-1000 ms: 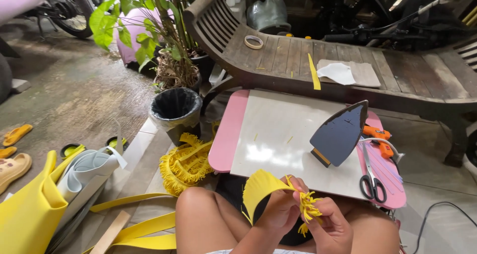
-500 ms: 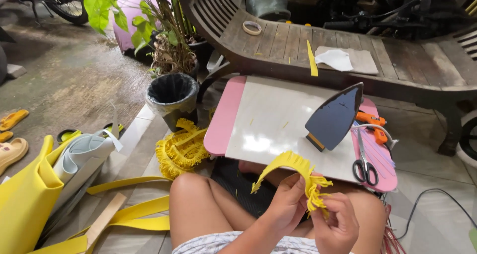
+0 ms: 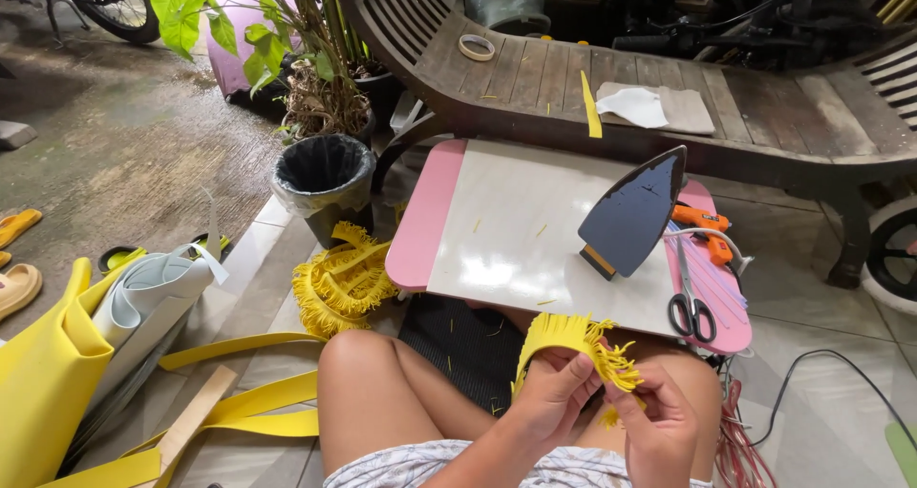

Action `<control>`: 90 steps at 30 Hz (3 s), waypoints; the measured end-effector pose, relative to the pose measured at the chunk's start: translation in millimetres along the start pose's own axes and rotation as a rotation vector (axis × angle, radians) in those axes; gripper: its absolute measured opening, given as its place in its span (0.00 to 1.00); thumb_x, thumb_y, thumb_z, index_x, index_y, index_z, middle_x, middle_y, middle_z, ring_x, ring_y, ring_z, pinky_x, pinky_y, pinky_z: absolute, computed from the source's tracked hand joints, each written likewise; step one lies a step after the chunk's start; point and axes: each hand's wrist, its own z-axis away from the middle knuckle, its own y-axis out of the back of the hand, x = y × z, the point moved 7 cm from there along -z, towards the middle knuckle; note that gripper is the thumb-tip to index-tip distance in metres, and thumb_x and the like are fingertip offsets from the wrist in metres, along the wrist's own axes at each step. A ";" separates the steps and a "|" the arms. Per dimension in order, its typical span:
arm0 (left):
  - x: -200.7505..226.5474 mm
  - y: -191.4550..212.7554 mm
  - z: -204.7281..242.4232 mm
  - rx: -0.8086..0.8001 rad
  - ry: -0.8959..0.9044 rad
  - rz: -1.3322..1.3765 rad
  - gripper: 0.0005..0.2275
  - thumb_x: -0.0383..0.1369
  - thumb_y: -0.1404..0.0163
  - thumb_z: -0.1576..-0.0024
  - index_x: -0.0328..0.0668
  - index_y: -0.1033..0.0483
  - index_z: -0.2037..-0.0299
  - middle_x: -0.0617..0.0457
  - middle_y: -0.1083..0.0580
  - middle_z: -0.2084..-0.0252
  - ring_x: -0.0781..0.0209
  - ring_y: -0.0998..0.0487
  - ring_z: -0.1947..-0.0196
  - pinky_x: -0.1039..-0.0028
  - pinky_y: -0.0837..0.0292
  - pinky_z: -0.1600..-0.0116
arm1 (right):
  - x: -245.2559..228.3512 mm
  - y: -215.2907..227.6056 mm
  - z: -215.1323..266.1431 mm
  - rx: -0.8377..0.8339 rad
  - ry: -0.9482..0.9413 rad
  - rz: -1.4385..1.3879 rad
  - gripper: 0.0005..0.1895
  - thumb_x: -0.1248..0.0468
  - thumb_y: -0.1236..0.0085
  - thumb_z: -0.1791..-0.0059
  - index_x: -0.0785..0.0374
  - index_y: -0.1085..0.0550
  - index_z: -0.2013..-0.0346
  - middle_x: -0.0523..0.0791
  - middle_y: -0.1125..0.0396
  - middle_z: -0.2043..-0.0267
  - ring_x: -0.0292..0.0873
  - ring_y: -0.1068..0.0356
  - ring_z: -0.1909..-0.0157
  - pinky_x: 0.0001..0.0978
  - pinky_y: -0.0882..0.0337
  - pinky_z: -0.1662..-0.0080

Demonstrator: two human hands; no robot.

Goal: Cutting and curling yellow decorative fringe material using scissors and fingers.

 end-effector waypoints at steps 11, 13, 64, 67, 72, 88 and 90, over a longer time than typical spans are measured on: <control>-12.4 28.9 5.1 0.147 0.151 -0.017 0.12 0.37 0.38 0.56 0.39 0.26 0.70 0.57 0.30 0.76 0.69 0.31 0.78 0.82 0.36 0.75 | 14.8 -12.7 14.8 -0.104 -0.119 -0.259 0.04 0.72 0.44 0.58 0.69 0.30 0.71 0.48 0.37 0.76 0.39 0.35 0.75 0.24 0.34 0.68; -7.6 28.8 4.3 0.100 0.118 -0.045 0.12 0.36 0.38 0.58 0.39 0.25 0.72 0.57 0.29 0.76 0.69 0.31 0.77 0.82 0.36 0.70 | 10.1 -17.4 15.0 -0.126 -0.108 -0.276 0.05 0.73 0.44 0.58 0.71 0.30 0.70 0.50 0.37 0.74 0.41 0.34 0.74 0.25 0.33 0.65; 41.0 15.8 -16.8 0.207 -0.219 -0.352 0.11 0.29 0.39 0.55 0.34 0.26 0.66 0.46 0.24 0.68 0.60 0.22 0.66 0.72 0.23 0.60 | 32.5 -29.6 -43.9 -0.298 -0.094 -0.172 0.28 0.57 0.41 0.58 0.74 0.30 0.49 0.49 0.36 0.55 0.40 0.33 0.55 0.27 0.31 0.55; 43.6 17.7 -42.6 0.197 -0.226 -0.436 0.10 0.22 0.39 0.56 0.37 0.29 0.69 0.48 0.26 0.71 0.62 0.23 0.70 0.74 0.23 0.62 | 44.1 -31.8 -69.8 -0.253 -0.083 -0.214 0.06 0.67 0.44 0.55 0.68 0.29 0.71 0.47 0.39 0.71 0.41 0.36 0.70 0.28 0.35 0.64; 45.9 23.4 -80.6 0.220 -0.163 -0.363 0.08 0.20 0.45 0.51 0.35 0.33 0.69 0.45 0.28 0.72 0.58 0.24 0.70 0.71 0.21 0.62 | 51.7 -38.9 -105.9 -0.163 -0.032 -0.208 0.05 0.73 0.46 0.57 0.74 0.25 0.69 0.50 0.37 0.72 0.42 0.33 0.74 0.27 0.28 0.69; 61.4 23.4 -90.5 0.232 -0.041 -0.336 0.04 0.20 0.49 0.51 0.37 0.29 0.69 0.53 0.28 0.71 0.67 0.29 0.68 0.77 0.33 0.61 | 35.3 -48.9 -115.5 -0.322 0.182 0.060 0.16 0.74 0.39 0.63 0.70 0.25 0.60 0.52 0.32 0.66 0.43 0.30 0.63 0.24 0.26 0.60; 63.0 10.5 -87.6 0.077 0.026 -0.441 0.08 0.25 0.46 0.51 0.35 0.25 0.62 0.50 0.24 0.61 0.63 0.24 0.57 0.75 0.29 0.48 | 35.8 -35.9 -114.0 -0.223 0.217 0.121 0.12 0.72 0.40 0.62 0.69 0.24 0.65 0.50 0.32 0.69 0.41 0.32 0.66 0.20 0.31 0.65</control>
